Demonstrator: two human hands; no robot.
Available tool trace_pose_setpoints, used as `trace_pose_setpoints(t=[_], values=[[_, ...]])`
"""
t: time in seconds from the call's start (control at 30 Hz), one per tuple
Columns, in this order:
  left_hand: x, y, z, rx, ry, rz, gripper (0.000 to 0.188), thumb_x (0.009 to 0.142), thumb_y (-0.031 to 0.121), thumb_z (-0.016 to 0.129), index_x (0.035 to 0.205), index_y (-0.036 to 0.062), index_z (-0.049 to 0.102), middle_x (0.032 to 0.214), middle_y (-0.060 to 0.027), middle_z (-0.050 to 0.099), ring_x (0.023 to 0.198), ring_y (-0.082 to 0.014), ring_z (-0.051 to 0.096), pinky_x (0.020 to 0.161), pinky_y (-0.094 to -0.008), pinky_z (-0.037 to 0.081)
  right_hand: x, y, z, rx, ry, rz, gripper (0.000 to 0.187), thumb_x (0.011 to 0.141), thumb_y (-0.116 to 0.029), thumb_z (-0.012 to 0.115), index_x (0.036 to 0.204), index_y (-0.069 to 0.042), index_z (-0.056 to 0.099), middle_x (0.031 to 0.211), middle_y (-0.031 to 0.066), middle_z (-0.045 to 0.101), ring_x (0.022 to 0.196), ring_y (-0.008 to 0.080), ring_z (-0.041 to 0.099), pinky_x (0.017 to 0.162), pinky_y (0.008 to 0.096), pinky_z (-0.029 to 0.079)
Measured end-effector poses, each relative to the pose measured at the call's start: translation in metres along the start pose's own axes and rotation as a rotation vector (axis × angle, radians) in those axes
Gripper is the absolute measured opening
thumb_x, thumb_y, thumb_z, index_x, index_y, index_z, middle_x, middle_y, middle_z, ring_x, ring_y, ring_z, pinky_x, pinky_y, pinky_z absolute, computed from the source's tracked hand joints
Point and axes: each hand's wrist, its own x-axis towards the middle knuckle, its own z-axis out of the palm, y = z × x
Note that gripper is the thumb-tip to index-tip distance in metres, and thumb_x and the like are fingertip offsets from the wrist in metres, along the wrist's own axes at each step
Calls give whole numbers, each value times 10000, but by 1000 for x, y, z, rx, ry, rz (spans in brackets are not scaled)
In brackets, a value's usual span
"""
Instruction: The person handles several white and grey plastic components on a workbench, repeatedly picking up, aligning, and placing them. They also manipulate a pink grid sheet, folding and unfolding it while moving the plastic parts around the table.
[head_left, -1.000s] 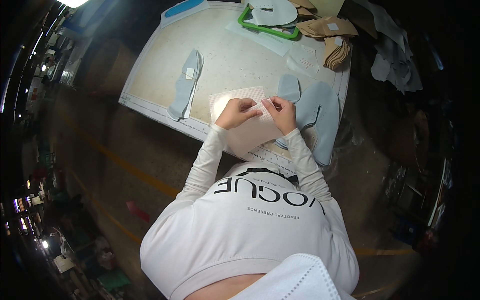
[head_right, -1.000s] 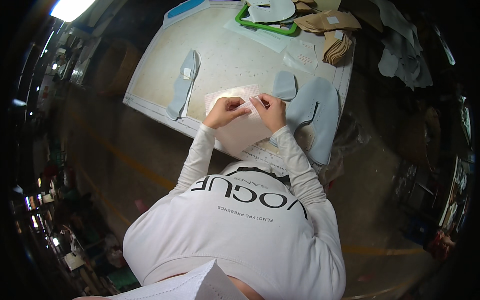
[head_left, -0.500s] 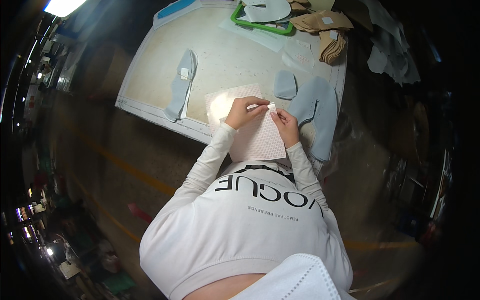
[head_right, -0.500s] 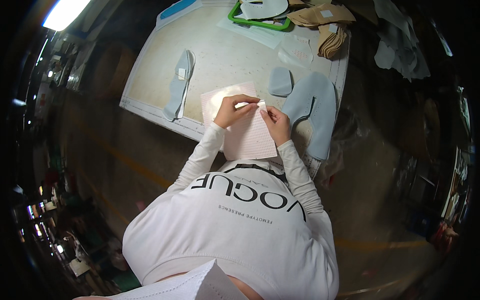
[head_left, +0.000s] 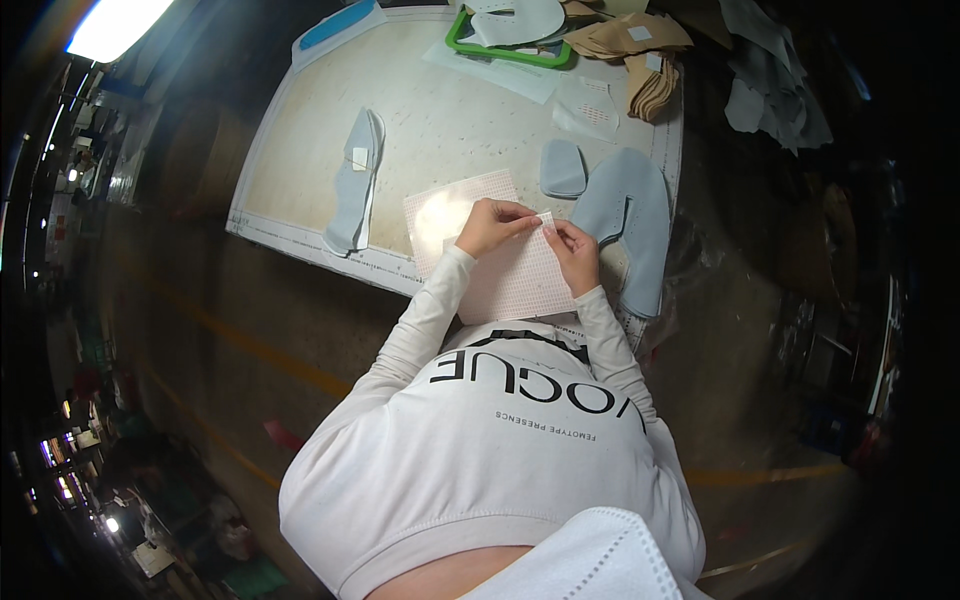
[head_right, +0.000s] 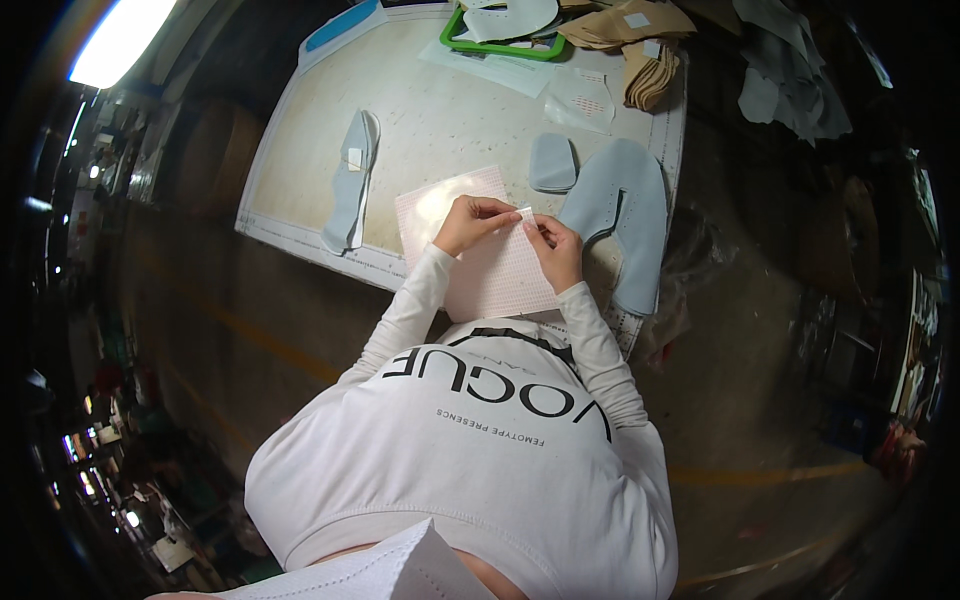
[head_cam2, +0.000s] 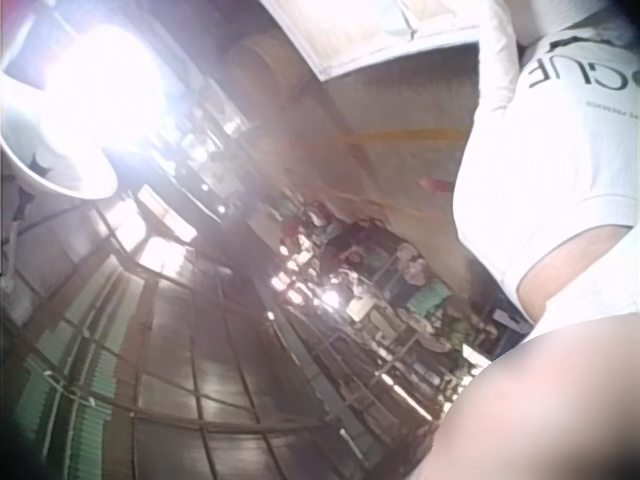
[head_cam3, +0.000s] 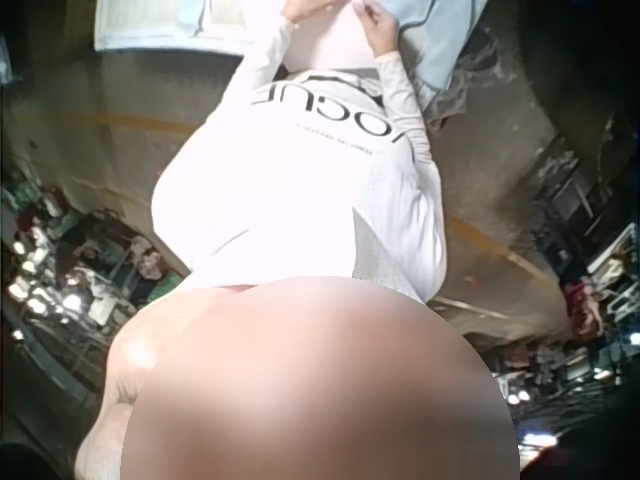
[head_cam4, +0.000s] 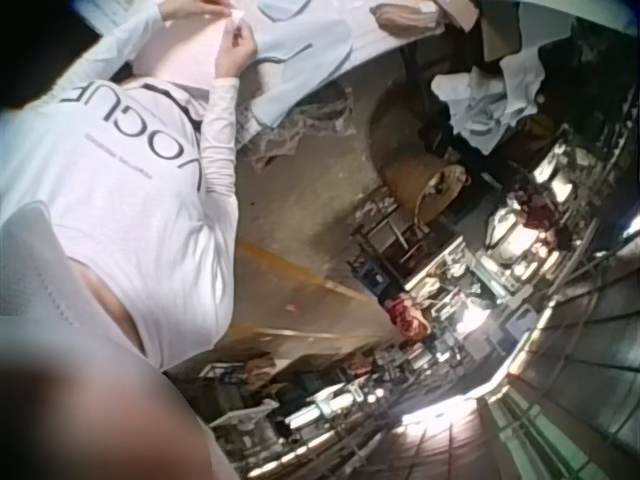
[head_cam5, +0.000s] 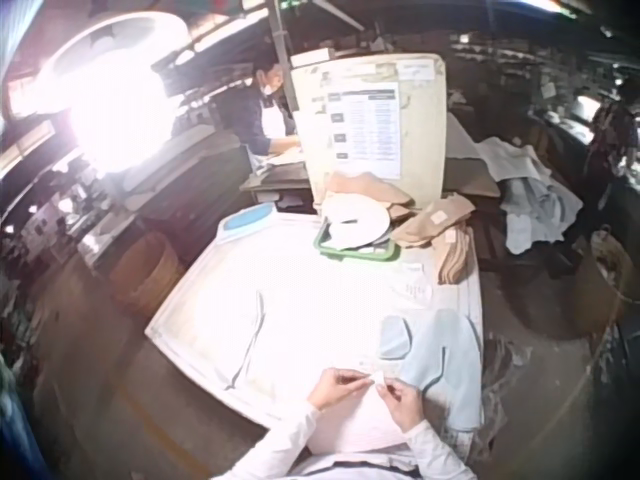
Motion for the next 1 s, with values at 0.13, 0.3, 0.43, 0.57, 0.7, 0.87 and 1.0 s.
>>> trace_pose_setpoints(t=[0.13,0.3,0.43,0.57,0.7,0.87,1.0], values=[[3,5,-3,114,-73,-7,181,848,160,704,948,10,721,811,-29,696,719,-68,606,648,-206,481,1,-23,-4,-207,88,-223,197,850,-83,657,1043,-44,653,809,14,619,657,94,590,601,202,490],[7,10,-2,81,-176,17,161,858,158,693,902,4,712,796,-21,686,729,-67,605,659,-204,479,11,-41,-19,-460,-60,-321,132,824,-94,674,951,-56,671,840,30,660,727,133,642,601,232,526],[12,5,-1,80,-180,13,141,863,139,683,885,0,700,811,-17,681,745,-67,606,678,-197,481,12,-31,-22,-415,-48,-159,111,818,-107,687,909,-44,680,845,30,677,762,121,656,599,245,526],[15,-6,0,19,-178,39,159,846,143,681,894,-6,706,801,-61,698,744,-98,640,716,-231,515,9,-25,-18,-389,31,-189,114,807,-109,691,904,-49,679,876,38,673,772,132,652,602,264,525],[16,-12,-3,30,-199,-11,139,840,107,671,902,-11,710,813,-66,701,756,-107,650,724,-230,518,2,-33,-21,-633,105,-426,134,769,-93,706,901,-75,686,898,44,652,867,196,627,717,301,518],[17,-12,-5,-9,-230,-28,131,837,75,656,907,-21,709,829,-78,705,779,-122,661,740,-236,529,0,-39,-23,-816,89,-601,149,735,-78,716,880,-95,685,902,26,630,965,232,578,817,331,492],[18,-12,-6,-23,-240,-30,131,838,56,640,910,-33,704,847,-91,705,797,-129,665,750,-241,534,3,-38,-22,-851,78,-648,139,726,-74,720,856,-100,678,902,13,627,968,224,575,807,334,498]])
